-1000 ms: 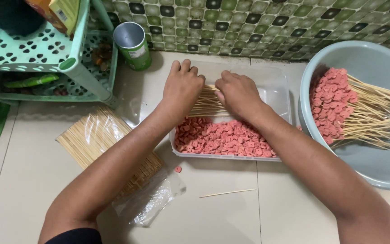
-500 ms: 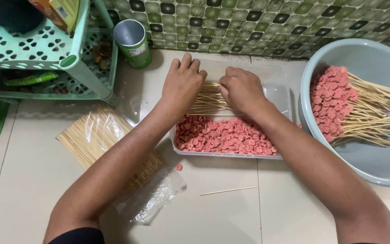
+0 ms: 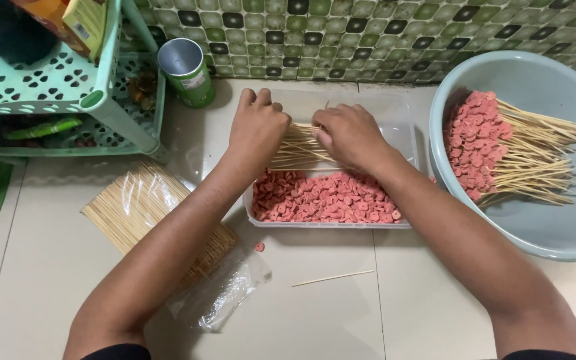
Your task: Skewering small pink food pieces onto wooden sticks and placing the finished skewers into a large bowl.
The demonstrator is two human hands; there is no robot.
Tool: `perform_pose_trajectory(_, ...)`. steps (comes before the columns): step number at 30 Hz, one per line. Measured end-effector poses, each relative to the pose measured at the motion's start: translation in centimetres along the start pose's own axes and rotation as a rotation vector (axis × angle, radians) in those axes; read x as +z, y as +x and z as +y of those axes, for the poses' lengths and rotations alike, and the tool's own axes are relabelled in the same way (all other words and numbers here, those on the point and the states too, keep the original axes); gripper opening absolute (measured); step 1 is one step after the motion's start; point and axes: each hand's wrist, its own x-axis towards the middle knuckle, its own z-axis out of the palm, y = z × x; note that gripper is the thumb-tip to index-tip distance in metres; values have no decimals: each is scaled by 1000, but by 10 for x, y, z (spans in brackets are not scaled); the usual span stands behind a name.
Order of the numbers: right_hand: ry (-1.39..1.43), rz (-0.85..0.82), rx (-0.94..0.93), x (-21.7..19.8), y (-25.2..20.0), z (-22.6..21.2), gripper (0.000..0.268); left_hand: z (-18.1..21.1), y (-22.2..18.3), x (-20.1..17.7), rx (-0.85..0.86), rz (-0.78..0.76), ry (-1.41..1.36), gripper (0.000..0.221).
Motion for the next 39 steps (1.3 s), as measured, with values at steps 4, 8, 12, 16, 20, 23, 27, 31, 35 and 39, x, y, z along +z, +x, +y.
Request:
perform_pose_trajectory(4,-16,-53,22,-13,-2,-6,23,-1,1,3,-25,-30,7,11)
perform_pose_trajectory(8,65,-124,44,-21,-2,-6,27,-2,1,8,-28,10,6,8)
perform_pose_trajectory(12,64,-144,36,-11,-1,2,25,-3,1,6,-34,66,-15,6)
perform_pose_trajectory(16,7,-91,22,-6,-2,17,15,-12,1,13,-18,96,-62,6)
perform_pose_trajectory(20,40,106,-43,-31,-22,19,20,-12,4,-8,54,247,-65,7)
perform_pose_trajectory(23,49,242,-95,-46,-45,24,20,-1,13,-33,114,299,-60,8)
perform_pose_trajectory(27,79,392,-125,-73,-87,37,23,33,29,-69,189,388,-19,8)
perform_pose_trajectory(31,78,503,-188,-113,-142,54,20,85,55,-98,281,456,-47,8)
perform_pose_trajectory(35,-33,601,-125,-137,-202,85,19,152,85,-115,387,611,-77,5)
perform_pose_trajectory(39,28,600,3,-145,-262,128,18,226,115,-114,427,748,-130,4)
